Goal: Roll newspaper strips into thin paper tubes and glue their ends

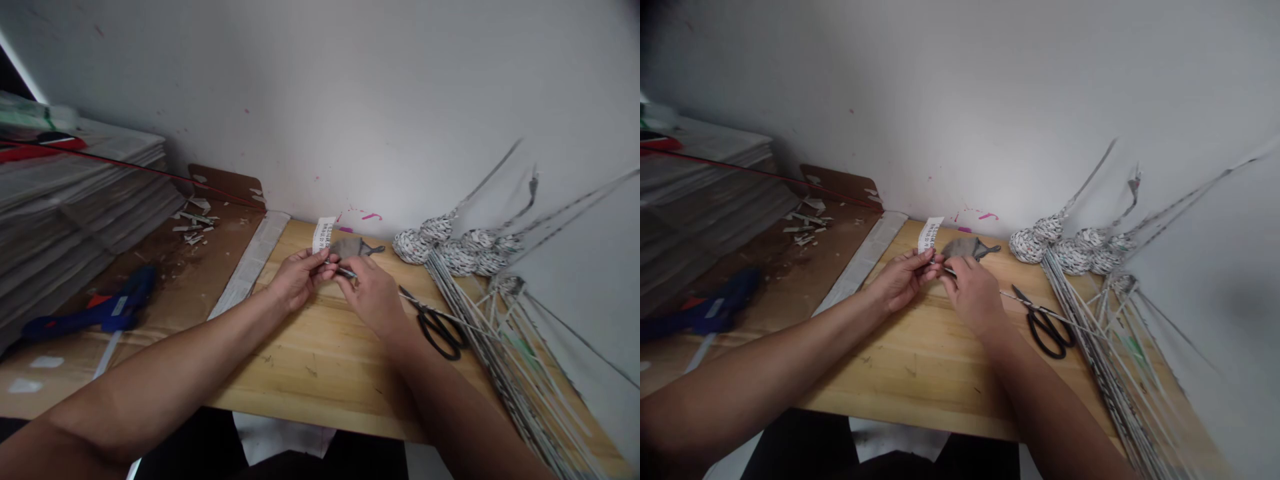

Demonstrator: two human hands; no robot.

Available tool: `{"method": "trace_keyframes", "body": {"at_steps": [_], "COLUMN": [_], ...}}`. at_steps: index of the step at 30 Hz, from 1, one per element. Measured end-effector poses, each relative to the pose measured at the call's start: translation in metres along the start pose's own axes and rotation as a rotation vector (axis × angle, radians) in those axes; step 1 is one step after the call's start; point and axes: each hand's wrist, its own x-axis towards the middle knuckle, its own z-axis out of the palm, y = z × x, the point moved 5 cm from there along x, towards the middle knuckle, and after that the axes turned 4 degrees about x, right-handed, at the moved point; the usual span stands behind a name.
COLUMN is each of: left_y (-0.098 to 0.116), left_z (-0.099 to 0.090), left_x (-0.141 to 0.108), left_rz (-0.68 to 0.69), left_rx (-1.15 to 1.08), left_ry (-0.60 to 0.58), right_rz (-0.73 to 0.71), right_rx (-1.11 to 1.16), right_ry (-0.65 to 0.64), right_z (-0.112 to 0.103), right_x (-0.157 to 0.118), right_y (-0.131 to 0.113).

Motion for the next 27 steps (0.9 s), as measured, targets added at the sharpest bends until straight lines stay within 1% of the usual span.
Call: {"method": "trace_keyframes", "body": {"at_steps": [5,10,13,16,19,21,24,27], "left_y": [0.001,0.001,0.0,-0.001,-0.004,-0.006,-0.007,-0.007], "left_z": [0.001,-0.001,-0.001,-0.003,-0.004,-0.005,-0.006,-0.007], "left_x": [0.0,0.001,0.002,0.003,0.004,0.005,0.006,0.006], "left_rz": [0.002,0.015,0.03,0.035,0.032,0.032,0.036,0.044], "left_rx": [-0.008,-0.007,0.008,0.033,0.048,0.049,0.045,0.037], "left_ry": [0.002,0.002,0.01,0.049,0.074,0.075,0.063,0.061], "right_rz": [-0.026,0.004,0.001,0.003,0.02,0.018,0.005,0.029], "right_rx": [-0.032,-0.019,-0.011,-0.137,-0.262,-0.306,-0.321,-0.281], "right_ry": [-0.031,-0.083,-0.052,-0.031,-0.081,-0.099,-0.076,-0.014], "right_z": [0.003,0.005,0.001,0.002,0.012,0.018,0.021,0.017], "right_x": [0.001,0.002,0.004,0.006,0.008,0.01,0.012,0.011], "right_y": [0.001,0.002,0.008,0.02,0.03,0.033,0.03,0.025]}}
